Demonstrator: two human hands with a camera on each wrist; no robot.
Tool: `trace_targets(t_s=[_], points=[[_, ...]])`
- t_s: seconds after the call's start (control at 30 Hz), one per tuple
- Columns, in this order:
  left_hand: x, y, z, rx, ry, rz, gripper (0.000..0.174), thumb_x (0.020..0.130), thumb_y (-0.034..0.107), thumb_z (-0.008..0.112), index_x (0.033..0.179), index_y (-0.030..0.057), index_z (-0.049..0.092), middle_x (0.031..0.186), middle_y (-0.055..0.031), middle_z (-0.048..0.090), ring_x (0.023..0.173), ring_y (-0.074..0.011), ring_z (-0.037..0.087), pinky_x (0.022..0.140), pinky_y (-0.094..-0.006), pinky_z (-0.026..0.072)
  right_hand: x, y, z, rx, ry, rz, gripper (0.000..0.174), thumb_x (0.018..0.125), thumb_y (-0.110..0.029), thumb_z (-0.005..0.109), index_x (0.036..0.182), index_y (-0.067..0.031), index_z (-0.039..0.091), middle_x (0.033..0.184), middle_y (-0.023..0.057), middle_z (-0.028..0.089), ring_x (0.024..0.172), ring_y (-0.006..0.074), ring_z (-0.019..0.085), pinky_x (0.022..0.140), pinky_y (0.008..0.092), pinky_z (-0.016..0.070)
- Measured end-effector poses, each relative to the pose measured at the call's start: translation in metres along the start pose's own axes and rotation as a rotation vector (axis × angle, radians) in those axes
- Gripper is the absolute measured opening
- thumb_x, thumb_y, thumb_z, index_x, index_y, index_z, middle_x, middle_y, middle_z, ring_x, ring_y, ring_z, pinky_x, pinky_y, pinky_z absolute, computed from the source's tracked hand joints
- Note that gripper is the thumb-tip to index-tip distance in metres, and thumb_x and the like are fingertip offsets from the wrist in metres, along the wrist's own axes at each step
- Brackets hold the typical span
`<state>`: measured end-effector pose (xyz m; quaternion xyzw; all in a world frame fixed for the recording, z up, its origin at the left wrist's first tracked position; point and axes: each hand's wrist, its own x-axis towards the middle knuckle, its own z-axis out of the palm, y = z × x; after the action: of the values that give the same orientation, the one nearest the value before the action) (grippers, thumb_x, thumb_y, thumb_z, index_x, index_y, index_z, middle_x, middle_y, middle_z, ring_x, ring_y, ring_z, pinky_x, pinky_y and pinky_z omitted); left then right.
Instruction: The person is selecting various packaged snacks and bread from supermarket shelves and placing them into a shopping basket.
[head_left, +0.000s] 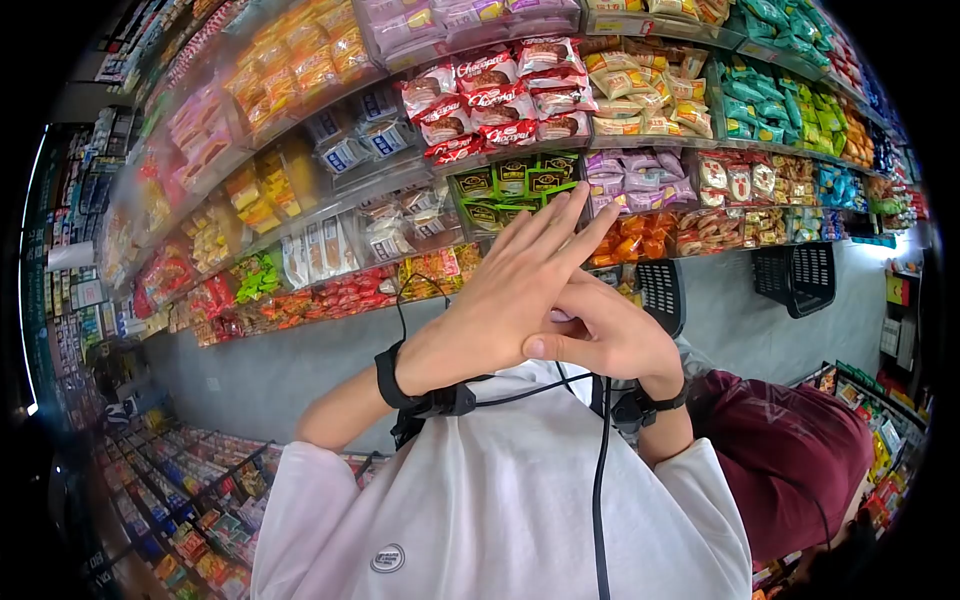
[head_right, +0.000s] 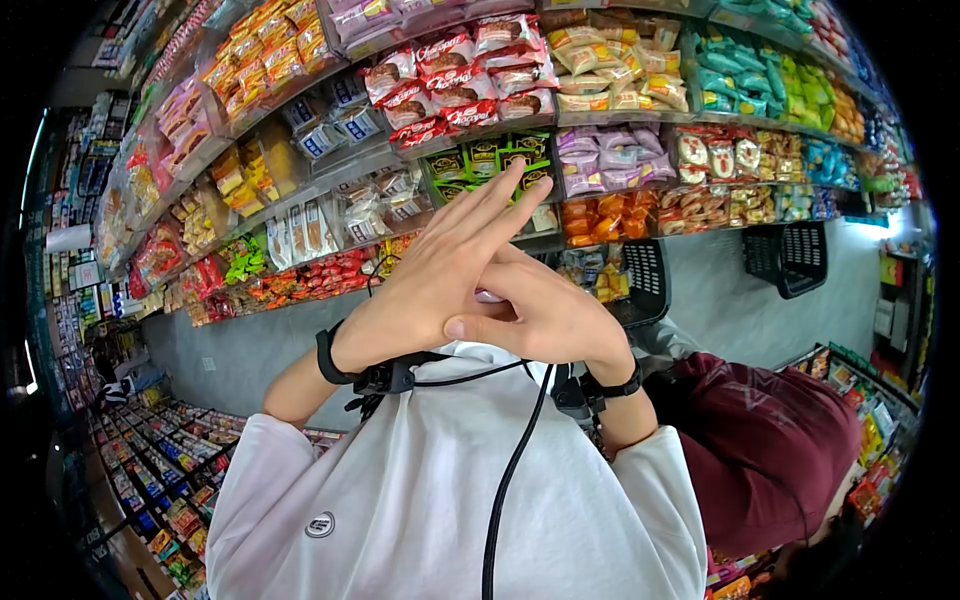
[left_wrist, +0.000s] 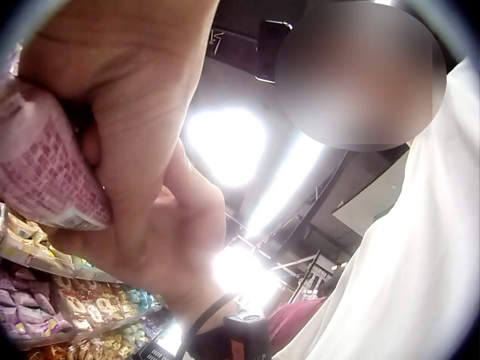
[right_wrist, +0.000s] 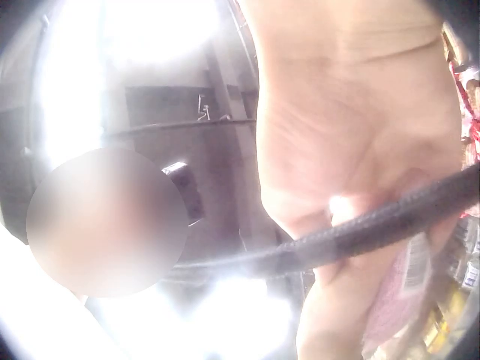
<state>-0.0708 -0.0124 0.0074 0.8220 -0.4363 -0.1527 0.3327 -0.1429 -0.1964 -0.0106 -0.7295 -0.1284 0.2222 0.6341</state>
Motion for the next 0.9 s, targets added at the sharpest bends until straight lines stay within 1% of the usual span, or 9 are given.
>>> trace_targets(t_s=[0.23, 0.33, 0.43, 0.53, 0.63, 0.73, 0.83, 0.87, 0.9], points=[[-0.006, -0.005, -0.001, -0.045, -0.016, -0.015, 0.11, 0.082, 0.019, 0.077, 0.179, 0.0155, 0.026, 0.182, -0.0268, 0.025, 0.163, -0.0468, 0.034, 0.134, -0.0576, 0.028, 0.003, 0.006, 0.003, -0.047, 0.001, -0.102, 0.055, 0.103, -0.043, 0.078, 0.133, 0.0028, 0.071, 0.127, 0.025, 0.062, 0.111, 0.0377, 0.066, 0.09, 0.0422, 0.0583], [-0.01, -0.006, -0.005, -0.021, 0.005, 0.003, 0.111, 0.081, 0.025, 0.08, 0.178, 0.0134, 0.028, 0.181, -0.0274, 0.026, 0.162, -0.0475, 0.037, 0.134, -0.0575, 0.0282, 0.009, 0.01, 0.012, -0.115, 0.069, -0.221, 0.054, 0.102, -0.043, 0.078, 0.132, 0.0026, 0.073, 0.13, 0.026, 0.062, 0.114, 0.0385, 0.066, 0.095, 0.0428, 0.0572], [-0.014, -0.011, -0.009, -0.012, 0.007, 0.006, 0.111, 0.081, 0.029, 0.085, 0.177, 0.013, 0.031, 0.18, -0.0275, 0.028, 0.161, -0.0478, 0.038, 0.133, -0.0576, 0.0286, 0.01, 0.004, 0.011, 0.032, 0.009, -0.113, 0.049, 0.106, -0.041, 0.075, 0.127, 0.003, 0.075, 0.136, 0.0267, 0.061, 0.123, 0.0403, 0.063, 0.107, 0.045, 0.0519], [-0.019, -0.006, -0.015, -0.021, 0.037, -0.008, 0.109, 0.082, 0.031, 0.089, 0.176, 0.0131, 0.035, 0.179, -0.0268, 0.031, 0.159, -0.0476, 0.04, 0.133, -0.0578, 0.0289, 0.015, 0.022, 0.01, 0.159, 0.09, -0.272, 0.047, 0.112, -0.041, 0.064, 0.12, 0.0028, 0.077, 0.141, 0.0246, 0.061, 0.131, 0.0402, 0.06, 0.117, 0.0475, 0.0445], [-0.023, -0.003, -0.025, -0.005, 0.07, -0.038, 0.111, 0.081, 0.034, 0.094, 0.174, 0.0133, 0.037, 0.179, -0.0223, 0.034, 0.16, -0.0449, 0.041, 0.133, -0.0574, 0.0289, 0.018, 0.018, 0.006, 0.288, 0.14, -0.27, 0.054, 0.117, -0.045, 0.052, 0.115, 0.002, 0.078, 0.145, 0.0214, 0.061, 0.136, 0.0392, 0.057, 0.12, 0.0478, 0.041], [-0.031, -0.007, -0.038, 0.123, 0.099, -0.059, 0.106, 0.079, 0.035, 0.096, 0.17, 0.0118, 0.046, 0.171, -0.0186, 0.049, 0.153, -0.041, 0.05, 0.13, -0.0554, 0.0327, 0.023, 0.007, -0.002, 0.269, 0.104, -0.326, 0.059, 0.119, -0.048, 0.045, 0.113, -0.0005, 0.08, 0.141, 0.018, 0.061, 0.136, 0.0357, 0.056, 0.12, 0.0457, 0.0392], [-0.043, -0.012, -0.063, -0.035, 0.023, -0.14, 0.097, 0.077, 0.038, 0.097, 0.162, 0.0104, 0.058, 0.154, -0.0161, 0.066, 0.137, -0.0379, 0.063, 0.123, -0.0526, 0.0408, 0.031, -0.009, 0.0, 0.27, 0.071, -0.369, 0.058, 0.119, -0.047, 0.046, 0.114, -0.0021, 0.081, 0.138, 0.0165, 0.062, 0.135, 0.0339, 0.057, 0.121, 0.0456, 0.0365], [-0.05, -0.009, -0.066, -0.07, 0.074, -0.197, 0.087, 0.077, 0.035, 0.097, 0.154, 0.0103, 0.065, 0.135, -0.015, 0.076, 0.119, -0.0367, 0.07, 0.11, -0.0491, 0.0508, 0.033, -0.01, 0.001, 0.261, 0.049, -0.358, 0.057, 0.119, -0.047, 0.046, 0.114, -0.0022, 0.081, 0.139, 0.0166, 0.062, 0.135, 0.034, 0.057, 0.122, 0.0457, 0.0362], [-0.056, -0.012, -0.068, -0.059, 0.09, -0.221, 0.085, 0.077, 0.033, 0.097, 0.153, 0.0108, 0.066, 0.134, -0.015, 0.076, 0.116, -0.0367, 0.071, 0.107, -0.048, 0.0527, 0.036, -0.012, 0.001, 0.25, 0.026, -0.347, 0.057, 0.118, -0.047, 0.046, 0.114, -0.0024, 0.082, 0.139, 0.0167, 0.062, 0.135, 0.0341, 0.057, 0.122, 0.0458, 0.0359]])
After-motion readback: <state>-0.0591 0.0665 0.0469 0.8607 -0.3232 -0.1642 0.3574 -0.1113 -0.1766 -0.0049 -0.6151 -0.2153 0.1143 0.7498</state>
